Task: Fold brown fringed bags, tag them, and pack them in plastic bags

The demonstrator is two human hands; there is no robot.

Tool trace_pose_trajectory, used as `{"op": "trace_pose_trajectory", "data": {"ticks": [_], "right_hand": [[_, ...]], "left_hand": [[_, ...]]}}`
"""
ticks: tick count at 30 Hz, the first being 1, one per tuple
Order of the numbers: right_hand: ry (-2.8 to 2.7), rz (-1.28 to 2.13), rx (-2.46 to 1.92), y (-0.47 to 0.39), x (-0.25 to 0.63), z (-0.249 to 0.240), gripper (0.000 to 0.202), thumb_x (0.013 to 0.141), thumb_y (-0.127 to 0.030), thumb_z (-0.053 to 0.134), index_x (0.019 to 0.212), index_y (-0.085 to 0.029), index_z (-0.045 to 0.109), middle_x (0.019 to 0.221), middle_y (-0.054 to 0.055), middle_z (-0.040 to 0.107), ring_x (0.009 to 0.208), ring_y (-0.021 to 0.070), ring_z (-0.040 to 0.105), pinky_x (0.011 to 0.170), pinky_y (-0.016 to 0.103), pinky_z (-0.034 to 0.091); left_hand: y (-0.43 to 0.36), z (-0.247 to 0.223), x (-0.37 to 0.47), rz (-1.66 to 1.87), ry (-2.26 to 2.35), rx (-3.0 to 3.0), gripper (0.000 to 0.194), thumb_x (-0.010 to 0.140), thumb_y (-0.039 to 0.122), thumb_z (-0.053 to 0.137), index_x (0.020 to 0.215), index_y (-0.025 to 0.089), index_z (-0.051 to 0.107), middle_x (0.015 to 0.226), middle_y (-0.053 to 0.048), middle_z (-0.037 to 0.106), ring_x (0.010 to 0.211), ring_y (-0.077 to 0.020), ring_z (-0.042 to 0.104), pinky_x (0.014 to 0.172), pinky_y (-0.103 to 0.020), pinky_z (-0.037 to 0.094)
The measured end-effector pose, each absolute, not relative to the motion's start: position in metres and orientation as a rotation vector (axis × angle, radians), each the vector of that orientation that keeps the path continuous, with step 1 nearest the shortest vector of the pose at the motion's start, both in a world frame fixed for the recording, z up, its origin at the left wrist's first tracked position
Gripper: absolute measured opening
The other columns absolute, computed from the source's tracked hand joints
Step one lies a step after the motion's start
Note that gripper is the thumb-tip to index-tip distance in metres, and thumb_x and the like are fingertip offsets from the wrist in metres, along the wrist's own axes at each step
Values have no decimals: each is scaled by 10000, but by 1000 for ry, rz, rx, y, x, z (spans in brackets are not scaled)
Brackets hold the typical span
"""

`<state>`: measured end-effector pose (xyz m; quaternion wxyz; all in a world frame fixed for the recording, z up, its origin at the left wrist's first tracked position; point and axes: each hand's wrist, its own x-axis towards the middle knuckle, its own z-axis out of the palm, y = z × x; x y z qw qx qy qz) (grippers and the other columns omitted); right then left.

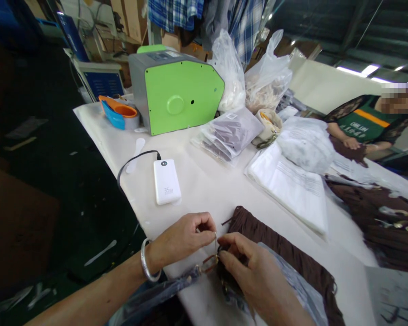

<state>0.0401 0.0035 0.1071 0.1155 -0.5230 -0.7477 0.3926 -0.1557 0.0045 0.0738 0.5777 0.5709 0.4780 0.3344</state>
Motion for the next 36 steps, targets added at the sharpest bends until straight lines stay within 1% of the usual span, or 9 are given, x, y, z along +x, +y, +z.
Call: {"op": "trace_pose_trajectory", "data": {"ticks": [4,9,12,16,26,29,32,34,36], "right_hand": [[-2212,1035,-1572,7,29,104,190,847,-217,509,766,-243,679,678,-44,664,636,142,615,577,225,401],[-2175,1047,-1577,10,28,102,225,840,-231,495,708,-216,677,646,-35,652,626,141,599,552,219,369],[-2132,1095,-1601,10,28,105,226,827,-257,511,695,-207,687,632,-26,648,629,149,600,537,220,367],[-2086,1124,-1626,9,29,108,228,836,-265,508,725,-212,700,670,-22,671,658,157,619,583,234,402],[-2146,1017,-1700,10,38,102,182,831,-273,529,728,-218,668,684,-16,668,666,164,602,592,261,383],[-1990,1189,-1692,11,39,100,98,774,-289,603,776,-203,650,635,-27,615,603,135,548,532,237,353],[-1698,1559,-1605,8,44,98,184,707,-334,681,781,-185,603,586,-54,547,487,91,458,459,210,334],[-1548,1819,-1537,6,50,98,251,676,-369,727,763,-179,588,608,-46,562,480,85,469,458,206,366],[-1460,1944,-1493,3,55,96,278,664,-381,761,766,-176,603,636,-28,590,525,98,518,504,216,414]], "left_hand": [[2,76,-156,837,1075,1304,130,794,267,562,838,156,614,716,42,554,658,-102,472,597,-209,362],[-6,62,-151,780,1049,1174,239,769,273,590,970,151,630,772,12,639,672,-132,570,611,-226,428],[-9,53,-143,746,1150,1304,195,728,219,578,883,154,676,751,7,660,702,-149,587,603,-220,409],[-10,56,-136,699,1274,1425,185,732,208,526,801,168,693,732,7,663,728,-162,583,596,-223,387],[-9,60,-148,756,1271,1536,110,757,236,538,722,173,622,676,34,591,649,-123,503,592,-225,345],[-7,61,-146,813,1192,1334,107,753,262,556,741,166,604,649,40,553,613,-111,468,573,-222,338],[-7,63,-143,853,1020,1029,118,703,272,599,734,160,585,667,27,567,613,-110,483,600,-227,373],[-7,66,-141,878,911,818,121,669,263,604,716,163,555,701,3,599,643,-122,522,630,-240,398],[-7,69,-139,904,846,665,121,658,257,597,700,171,523,712,-15,613,664,-135,545,634,-247,403]]}}
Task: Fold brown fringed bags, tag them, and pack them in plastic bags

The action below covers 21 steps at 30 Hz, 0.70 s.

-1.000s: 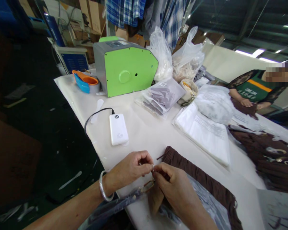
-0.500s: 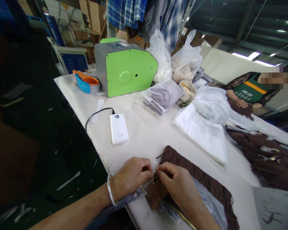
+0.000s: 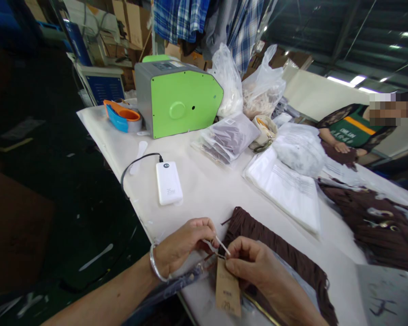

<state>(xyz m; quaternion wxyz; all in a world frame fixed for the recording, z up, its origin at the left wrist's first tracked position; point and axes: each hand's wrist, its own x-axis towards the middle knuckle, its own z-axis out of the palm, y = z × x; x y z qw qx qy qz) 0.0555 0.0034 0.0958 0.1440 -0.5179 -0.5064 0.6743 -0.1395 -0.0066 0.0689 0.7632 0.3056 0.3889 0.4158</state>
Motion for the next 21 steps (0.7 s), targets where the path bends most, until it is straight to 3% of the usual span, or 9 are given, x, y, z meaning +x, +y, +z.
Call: {"op": "trace_pose_trajectory", "data": {"ticks": [3,7,11,13,17,21], "right_hand": [[-1422,1825,-1463,-1,61,88,248,641,-346,803,743,-180,649,782,15,659,618,114,568,587,234,453],[-1258,1618,-1440,-9,60,80,235,618,-357,832,693,-196,678,1181,61,649,810,164,628,669,259,493],[-1030,1862,-1397,-16,57,84,304,654,-439,822,829,-208,729,950,71,732,805,175,659,765,285,515],[-1018,1904,-1378,-18,56,84,390,636,-437,835,935,-206,739,936,80,740,842,184,673,823,293,511],[-1314,1573,-1439,-19,50,78,296,643,-412,825,848,-215,742,788,26,715,704,154,641,646,231,492],[-1767,1097,-1488,-15,39,76,182,776,-378,711,687,-220,711,672,-10,648,602,128,576,557,222,430]], "left_hand": [[-7,73,-138,957,842,618,107,661,241,601,680,172,521,696,-6,587,664,-129,529,640,-248,397],[-7,74,-138,1042,867,649,64,662,213,598,669,165,556,691,3,560,671,-119,492,656,-245,385],[-6,72,-140,1065,824,587,110,691,247,592,630,181,529,637,7,543,636,-125,476,618,-250,367],[-6,70,-141,1070,802,561,152,724,281,596,639,183,517,644,1,558,639,-127,485,619,-249,369],[-7,66,-140,1069,806,570,165,750,288,634,702,168,532,616,21,534,564,-93,430,567,-220,332],[-9,60,-137,1060,865,576,203,738,312,684,747,168,543,558,59,443,498,-70,328,484,-199,234]]}}
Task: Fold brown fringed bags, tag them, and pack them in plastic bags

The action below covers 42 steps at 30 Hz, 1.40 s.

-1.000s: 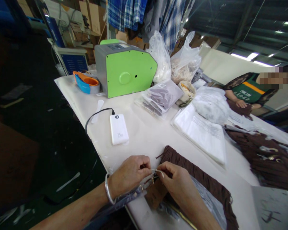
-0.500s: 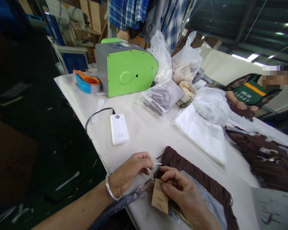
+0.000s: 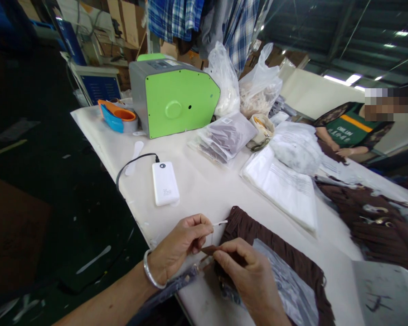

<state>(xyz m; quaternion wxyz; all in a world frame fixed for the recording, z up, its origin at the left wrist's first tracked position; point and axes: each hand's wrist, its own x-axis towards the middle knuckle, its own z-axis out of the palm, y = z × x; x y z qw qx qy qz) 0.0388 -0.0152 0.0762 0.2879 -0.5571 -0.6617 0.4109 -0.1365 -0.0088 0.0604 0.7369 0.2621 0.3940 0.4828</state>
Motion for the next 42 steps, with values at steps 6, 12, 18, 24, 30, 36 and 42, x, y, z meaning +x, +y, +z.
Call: {"op": "trace_pose_trajectory", "data": {"ticks": [6,12,18,24,30,36,42], "right_hand": [[-1958,790,-1458,-10,31,81,179,817,-303,665,654,-231,673,640,-36,620,567,114,554,557,214,401],[-2066,631,-1431,-8,36,74,219,870,-320,620,680,-217,653,670,-18,618,603,125,584,572,216,406],[-2207,515,-1305,-13,33,69,261,922,-295,542,691,-203,620,683,-2,584,587,117,568,540,210,386],[-1995,756,-1408,-8,34,82,185,861,-358,647,737,-226,683,705,-3,649,649,145,606,615,235,445],[-1823,834,-1592,-1,62,98,251,849,-456,611,911,-238,719,731,-2,680,592,146,596,571,248,469],[-1808,757,-1719,3,98,87,268,813,-478,630,865,-234,728,744,9,699,640,173,616,616,267,497],[-1976,704,-1623,3,96,77,212,873,-406,590,906,-244,724,865,29,711,787,199,658,737,300,525]], "left_hand": [[-12,57,-134,1180,1119,806,210,750,366,660,774,166,602,672,31,489,505,-69,337,466,-202,248],[-32,52,-127,1349,1358,1421,135,879,280,578,819,205,673,1187,-63,545,692,-103,530,662,-257,448],[-36,57,-128,1303,1328,1490,152,915,302,581,859,217,695,1149,-53,558,656,-94,562,655,-247,481],[-29,66,-141,1158,1379,1702,199,948,278,538,1113,253,646,1141,-50,606,941,-177,589,828,-273,458],[-3,75,-167,969,1495,1831,149,947,295,532,870,220,635,873,-2,655,852,-172,601,774,-274,421],[19,95,-195,1062,1687,1674,144,942,300,479,912,210,588,720,24,635,653,-146,605,661,-260,435],[38,88,-190,909,1784,1785,150,947,277,438,934,211,572,755,3,660,661,-161,628,615,-258,426]]}}
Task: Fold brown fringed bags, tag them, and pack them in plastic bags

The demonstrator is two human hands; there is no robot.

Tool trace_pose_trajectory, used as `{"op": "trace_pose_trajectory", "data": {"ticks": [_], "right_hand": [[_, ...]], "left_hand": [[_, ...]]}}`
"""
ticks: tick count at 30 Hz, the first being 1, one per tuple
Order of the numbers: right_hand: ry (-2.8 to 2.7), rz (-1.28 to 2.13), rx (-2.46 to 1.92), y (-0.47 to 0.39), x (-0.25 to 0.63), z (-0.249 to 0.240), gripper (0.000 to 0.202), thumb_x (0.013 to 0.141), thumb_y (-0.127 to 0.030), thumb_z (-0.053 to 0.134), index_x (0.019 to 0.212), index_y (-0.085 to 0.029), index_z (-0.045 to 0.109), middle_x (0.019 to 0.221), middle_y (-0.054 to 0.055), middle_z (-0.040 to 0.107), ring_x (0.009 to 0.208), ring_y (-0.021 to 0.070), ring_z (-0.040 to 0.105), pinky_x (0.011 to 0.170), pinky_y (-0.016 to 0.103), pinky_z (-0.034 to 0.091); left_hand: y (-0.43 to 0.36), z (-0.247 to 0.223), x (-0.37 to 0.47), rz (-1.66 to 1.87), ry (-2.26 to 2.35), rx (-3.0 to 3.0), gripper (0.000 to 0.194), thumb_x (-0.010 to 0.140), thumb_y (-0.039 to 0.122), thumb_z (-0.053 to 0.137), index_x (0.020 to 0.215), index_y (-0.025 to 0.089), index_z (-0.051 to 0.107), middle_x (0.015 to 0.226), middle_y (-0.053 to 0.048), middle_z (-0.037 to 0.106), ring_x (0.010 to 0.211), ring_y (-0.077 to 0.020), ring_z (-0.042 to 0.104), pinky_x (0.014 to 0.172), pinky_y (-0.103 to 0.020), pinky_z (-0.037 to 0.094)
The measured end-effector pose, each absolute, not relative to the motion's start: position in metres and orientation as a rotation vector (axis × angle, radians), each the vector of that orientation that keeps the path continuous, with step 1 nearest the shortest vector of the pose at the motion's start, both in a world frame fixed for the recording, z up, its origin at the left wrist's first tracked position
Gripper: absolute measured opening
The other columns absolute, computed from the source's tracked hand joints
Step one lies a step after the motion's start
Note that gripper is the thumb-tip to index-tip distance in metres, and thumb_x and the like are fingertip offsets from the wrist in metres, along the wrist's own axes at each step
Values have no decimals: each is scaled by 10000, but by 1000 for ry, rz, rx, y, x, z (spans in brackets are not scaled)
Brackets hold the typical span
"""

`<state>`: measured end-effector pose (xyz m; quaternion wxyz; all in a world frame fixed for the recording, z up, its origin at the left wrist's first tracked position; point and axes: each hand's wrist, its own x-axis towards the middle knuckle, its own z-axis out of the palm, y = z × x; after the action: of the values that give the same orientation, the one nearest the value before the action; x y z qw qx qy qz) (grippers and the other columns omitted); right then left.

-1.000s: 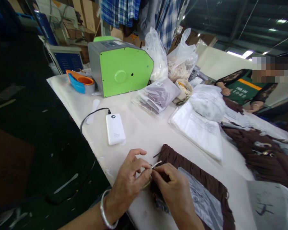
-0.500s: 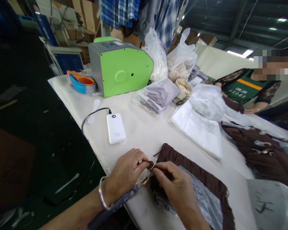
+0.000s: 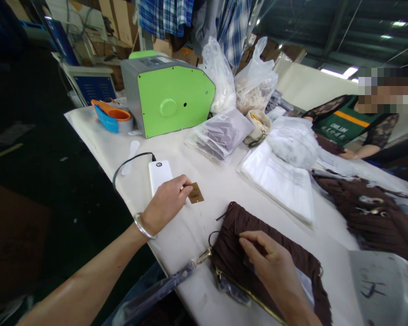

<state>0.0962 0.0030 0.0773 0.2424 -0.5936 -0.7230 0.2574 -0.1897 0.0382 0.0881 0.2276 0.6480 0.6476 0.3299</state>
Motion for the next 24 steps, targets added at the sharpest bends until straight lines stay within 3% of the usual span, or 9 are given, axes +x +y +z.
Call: {"op": "trace_pose_trajectory", "data": {"ticks": [3,6,11,19,24], "right_hand": [[-2235,507,-1482,7,83,85,181,907,-315,562,993,-260,711,975,30,684,874,187,659,799,303,518],[-2523,253,-1385,14,64,91,195,877,-210,598,1041,-252,697,949,29,651,844,187,649,748,305,514],[-2730,147,-1353,25,46,93,150,851,-137,605,807,-240,705,816,7,614,719,152,624,609,259,467],[-2616,244,-1190,14,59,103,162,905,-188,568,869,-255,710,971,27,652,862,171,620,778,308,492],[-2664,44,-986,-14,87,106,227,954,-202,472,966,-249,694,894,27,687,762,158,629,719,308,465]], "left_hand": [[39,83,-184,634,1951,2067,144,961,253,435,924,209,567,929,-27,666,783,-188,640,660,-278,406],[34,82,-181,489,2030,2144,137,979,272,427,945,214,546,941,-22,652,757,-188,634,623,-277,383],[26,84,-185,457,2060,2177,141,993,278,411,944,221,530,934,-9,634,772,-176,625,620,-271,371],[24,80,-192,489,2041,2150,151,995,265,406,943,222,541,938,-2,634,796,-172,622,650,-275,388],[30,81,-189,448,2067,2125,137,986,287,440,976,220,559,963,-16,636,813,-181,630,647,-269,403]]}}
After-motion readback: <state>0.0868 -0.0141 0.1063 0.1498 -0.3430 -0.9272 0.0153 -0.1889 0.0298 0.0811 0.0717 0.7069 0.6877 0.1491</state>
